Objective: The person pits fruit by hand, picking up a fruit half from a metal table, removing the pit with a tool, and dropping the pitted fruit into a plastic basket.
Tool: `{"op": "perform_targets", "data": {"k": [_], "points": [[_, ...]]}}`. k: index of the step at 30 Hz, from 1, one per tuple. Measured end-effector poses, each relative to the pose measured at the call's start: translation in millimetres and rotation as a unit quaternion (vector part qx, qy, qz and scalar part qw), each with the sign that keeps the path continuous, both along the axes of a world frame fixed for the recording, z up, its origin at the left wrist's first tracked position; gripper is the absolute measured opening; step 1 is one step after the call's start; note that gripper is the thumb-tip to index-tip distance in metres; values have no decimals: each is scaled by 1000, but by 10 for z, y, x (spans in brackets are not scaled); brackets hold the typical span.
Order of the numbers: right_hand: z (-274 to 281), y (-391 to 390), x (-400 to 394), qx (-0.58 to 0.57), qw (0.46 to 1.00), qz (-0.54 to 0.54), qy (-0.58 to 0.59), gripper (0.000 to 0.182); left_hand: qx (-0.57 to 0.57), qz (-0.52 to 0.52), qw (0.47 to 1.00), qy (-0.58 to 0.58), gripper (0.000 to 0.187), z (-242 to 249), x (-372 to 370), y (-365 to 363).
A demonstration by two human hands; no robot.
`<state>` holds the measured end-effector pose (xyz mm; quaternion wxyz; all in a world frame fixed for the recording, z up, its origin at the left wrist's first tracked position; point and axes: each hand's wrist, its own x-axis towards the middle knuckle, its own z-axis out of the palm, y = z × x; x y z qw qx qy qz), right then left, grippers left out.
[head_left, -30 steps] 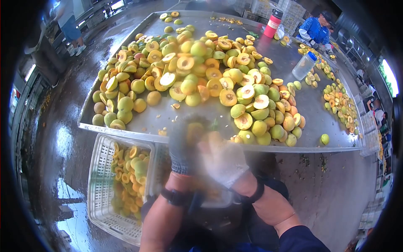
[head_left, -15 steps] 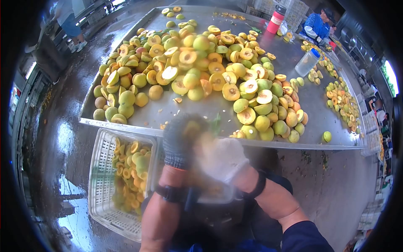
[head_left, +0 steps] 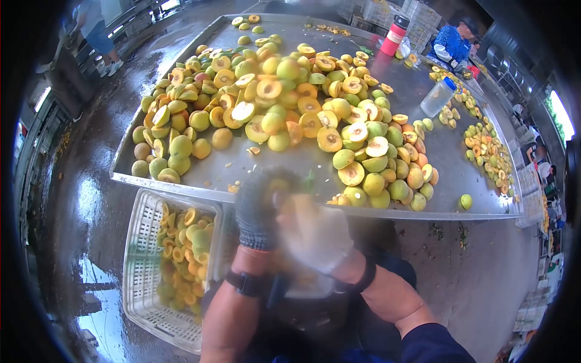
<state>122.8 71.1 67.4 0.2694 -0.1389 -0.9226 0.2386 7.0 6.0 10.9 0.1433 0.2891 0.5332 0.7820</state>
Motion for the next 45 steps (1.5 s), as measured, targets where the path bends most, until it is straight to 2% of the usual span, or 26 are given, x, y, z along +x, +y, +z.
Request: {"op": "perform_targets", "data": {"k": [2,5,6,8,9,14,16,17,18,21,24,30,33,34,40,42,45], "points": [[-16,48,22,12,999,34,12,20,-42,17,996,75,26,35,-15,-49],[-105,79,58,-41,997,9,66,21,-91,68,972,204,20,10,-73,-66],[-82,92,61,-39,997,12,68,21,-110,88,954,266,19,50,-98,-87],[-6,148,86,-35,997,18,72,20,-166,112,873,446,17,390,-138,-170],[-37,201,97,-26,999,27,19,20,-169,100,878,436,16,381,-143,-159],[-9,192,86,14,999,32,27,20,-170,28,915,366,21,368,-115,-138],[-12,173,71,41,998,36,20,20,-120,1,971,205,27,162,-76,-90],[-18,166,65,57,998,38,14,20,-109,-9,981,157,30,88,-64,-74],[-25,157,60,73,997,39,9,20,-97,-16,989,109,33,53,-49,-55],[-56,120,33,53,998,20,40,20,-96,-30,993,64,41,52,-41,-39],[-25,76,6,56,998,2,17,20,-77,-39,996,10,43,76,-36,-23],[-49,-33,-22,59,993,-26,-97,17,-20,-22,998,-60,40,-120,-69,-20],[-115,-30,1,76,997,7,28,18,11,-18,994,-106,39,10,-2,-9],[-107,-34,-4,67,997,4,33,19,15,-15,994,-112,39,52,17,-11],[-124,-75,-39,33,999,-24,-1,21,-4,10,1000,-25,38,63,51,-6],[-128,-105,-53,16,999,-38,17,22,-4,17,1000,-24,37,42,45,-3],[-72,-88,-66,69,997,-11,-25,25,9,6,997,-83,36,42,21,-20]]}}
